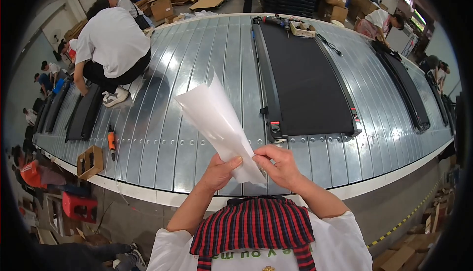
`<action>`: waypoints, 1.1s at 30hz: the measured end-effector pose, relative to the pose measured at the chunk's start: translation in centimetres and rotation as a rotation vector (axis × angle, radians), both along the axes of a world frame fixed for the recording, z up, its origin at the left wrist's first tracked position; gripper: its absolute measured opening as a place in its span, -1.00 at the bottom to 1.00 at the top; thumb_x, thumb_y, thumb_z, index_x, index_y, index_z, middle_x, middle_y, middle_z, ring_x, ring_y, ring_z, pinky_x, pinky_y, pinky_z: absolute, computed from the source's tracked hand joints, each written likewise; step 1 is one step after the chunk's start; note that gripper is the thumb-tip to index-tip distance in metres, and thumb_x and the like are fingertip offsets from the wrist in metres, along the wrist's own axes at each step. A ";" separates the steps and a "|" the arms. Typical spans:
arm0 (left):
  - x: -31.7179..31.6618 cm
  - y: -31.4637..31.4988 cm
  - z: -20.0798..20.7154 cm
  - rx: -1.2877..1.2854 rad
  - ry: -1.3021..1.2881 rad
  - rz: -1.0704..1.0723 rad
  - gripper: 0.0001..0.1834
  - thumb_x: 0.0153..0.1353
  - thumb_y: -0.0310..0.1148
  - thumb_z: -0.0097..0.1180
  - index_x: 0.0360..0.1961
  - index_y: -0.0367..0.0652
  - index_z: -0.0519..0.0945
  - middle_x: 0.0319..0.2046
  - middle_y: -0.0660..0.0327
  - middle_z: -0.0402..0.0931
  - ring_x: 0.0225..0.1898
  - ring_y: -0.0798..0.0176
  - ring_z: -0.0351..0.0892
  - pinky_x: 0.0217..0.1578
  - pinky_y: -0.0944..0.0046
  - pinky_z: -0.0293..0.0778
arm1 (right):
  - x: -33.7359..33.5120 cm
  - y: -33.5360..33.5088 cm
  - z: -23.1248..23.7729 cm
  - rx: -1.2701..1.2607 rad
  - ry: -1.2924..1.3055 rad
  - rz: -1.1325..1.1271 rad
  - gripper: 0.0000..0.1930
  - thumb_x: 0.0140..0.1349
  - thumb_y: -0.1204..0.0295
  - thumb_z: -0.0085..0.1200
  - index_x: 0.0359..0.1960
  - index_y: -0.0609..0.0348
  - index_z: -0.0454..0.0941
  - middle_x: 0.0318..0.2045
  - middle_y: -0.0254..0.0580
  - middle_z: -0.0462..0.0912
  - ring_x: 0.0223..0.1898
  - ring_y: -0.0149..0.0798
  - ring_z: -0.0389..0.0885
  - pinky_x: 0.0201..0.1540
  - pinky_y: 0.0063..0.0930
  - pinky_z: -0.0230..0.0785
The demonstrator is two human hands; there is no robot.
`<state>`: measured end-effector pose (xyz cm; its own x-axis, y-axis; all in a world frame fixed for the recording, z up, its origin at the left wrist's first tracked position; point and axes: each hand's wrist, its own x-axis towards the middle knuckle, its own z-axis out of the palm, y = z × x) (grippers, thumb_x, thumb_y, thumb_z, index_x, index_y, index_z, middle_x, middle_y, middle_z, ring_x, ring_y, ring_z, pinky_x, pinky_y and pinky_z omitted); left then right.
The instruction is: Applying product labels and QR code stickers to treadmills on an assembly line.
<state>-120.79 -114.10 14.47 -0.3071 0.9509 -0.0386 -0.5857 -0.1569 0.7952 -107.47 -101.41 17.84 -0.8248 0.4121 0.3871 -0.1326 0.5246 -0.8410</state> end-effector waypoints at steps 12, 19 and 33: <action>-4.0 0.4 -2.6 -0.112 0.048 0.369 -0.57 0.05 -0.36 0.11 -0.07 -0.33 0.37 -0.19 0.13 0.44 -0.20 0.29 0.44 -0.15 0.31 0.37 | -2.0 1.2 -2.0 -0.476 0.136 -0.356 -0.89 0.15 0.48 -0.05 -0.41 0.27 0.46 -0.56 -0.33 0.52 -0.52 -0.51 0.49 -0.47 -0.64 0.37; -2.8 3.0 -3.5 -0.351 0.275 0.153 -0.70 0.01 -0.31 0.10 -0.30 -0.34 0.52 -0.43 0.20 0.52 -0.43 0.38 0.47 -0.42 0.37 0.40 | -3.1 -2.5 -0.3 0.534 0.014 -0.183 -0.89 -0.02 0.51 0.09 -0.42 0.20 0.48 -0.50 -0.19 0.53 -0.45 -0.20 0.51 -0.41 -0.45 0.38; -0.9 4.3 -2.0 -0.477 0.942 -0.012 -0.73 0.02 -0.28 0.09 -0.33 -0.26 0.56 -0.47 0.17 0.56 -0.42 0.43 0.47 -0.39 0.37 0.40 | 0.3 0.7 -1.2 0.582 -0.129 -0.188 -0.88 -0.05 0.48 0.07 -0.41 0.09 0.49 -0.52 -0.25 0.45 -0.42 -0.16 0.47 -0.44 -0.36 0.34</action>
<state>-121.70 -109.81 12.43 -0.3979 0.9033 -0.1605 0.3007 0.2937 0.9074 -107.16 -100.68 16.64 -0.8137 0.3066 0.4939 0.0904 0.9060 -0.4135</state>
